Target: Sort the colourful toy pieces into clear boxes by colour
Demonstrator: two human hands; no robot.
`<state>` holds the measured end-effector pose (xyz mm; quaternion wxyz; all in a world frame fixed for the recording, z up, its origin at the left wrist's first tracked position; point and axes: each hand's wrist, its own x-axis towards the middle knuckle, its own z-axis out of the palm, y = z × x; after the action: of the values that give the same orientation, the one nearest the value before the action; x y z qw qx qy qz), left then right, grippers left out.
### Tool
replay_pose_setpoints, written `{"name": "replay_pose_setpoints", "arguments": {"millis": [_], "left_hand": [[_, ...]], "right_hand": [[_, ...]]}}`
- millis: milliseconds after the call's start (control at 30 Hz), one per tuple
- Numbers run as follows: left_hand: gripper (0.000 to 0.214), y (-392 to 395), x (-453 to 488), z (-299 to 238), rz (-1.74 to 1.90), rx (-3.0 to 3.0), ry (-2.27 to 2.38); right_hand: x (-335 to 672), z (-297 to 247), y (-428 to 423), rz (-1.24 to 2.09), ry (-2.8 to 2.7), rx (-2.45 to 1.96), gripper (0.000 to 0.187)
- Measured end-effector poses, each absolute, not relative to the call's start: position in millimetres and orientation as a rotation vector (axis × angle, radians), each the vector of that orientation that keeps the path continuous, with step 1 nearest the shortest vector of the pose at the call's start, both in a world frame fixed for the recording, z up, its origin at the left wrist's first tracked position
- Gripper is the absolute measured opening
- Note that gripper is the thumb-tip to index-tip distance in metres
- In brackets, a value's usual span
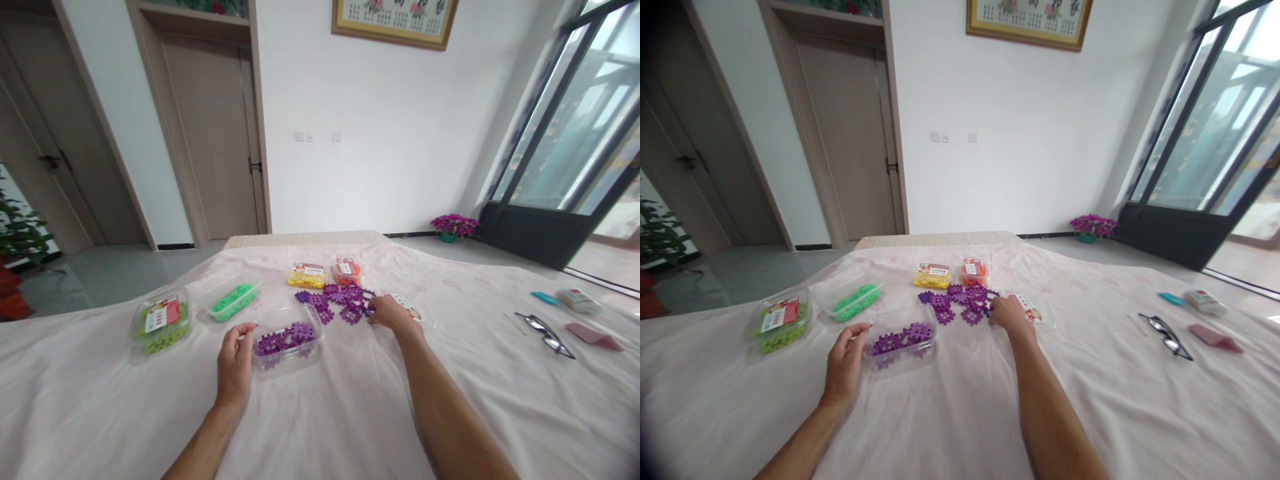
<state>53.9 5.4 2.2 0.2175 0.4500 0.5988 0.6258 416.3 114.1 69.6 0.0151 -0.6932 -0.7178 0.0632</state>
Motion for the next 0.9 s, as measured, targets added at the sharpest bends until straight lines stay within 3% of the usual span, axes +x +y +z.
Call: {"name": "replay_pose_setpoints", "arguments": {"millis": [267, 400, 667, 900], "left_hand": [[0.031, 4.4, 55.7, 4.3, 1.737, 1.222, 1.653], [0.03, 3.2, 57.1, 7.7, 1.74, 1.22, 1.656], [0.027, 3.0, 57.4, 9.8, 1.758, 1.26, 1.638], [0.025, 2.4, 58.4, 10.3, 1.748, 1.254, 1.637]], "right_hand": [[413.1, 87.3, 109.0, 0.384, -2.226, -2.018, 0.025], [388.4, 104.3, 100.9, 0.624, -2.016, -1.697, 0.028], [309.9, 100.3, 76.4, 0.918, -1.99, -1.157, 0.017], [281.8, 95.7, 55.5, 0.646, -2.277, -1.018, 0.025]]}}
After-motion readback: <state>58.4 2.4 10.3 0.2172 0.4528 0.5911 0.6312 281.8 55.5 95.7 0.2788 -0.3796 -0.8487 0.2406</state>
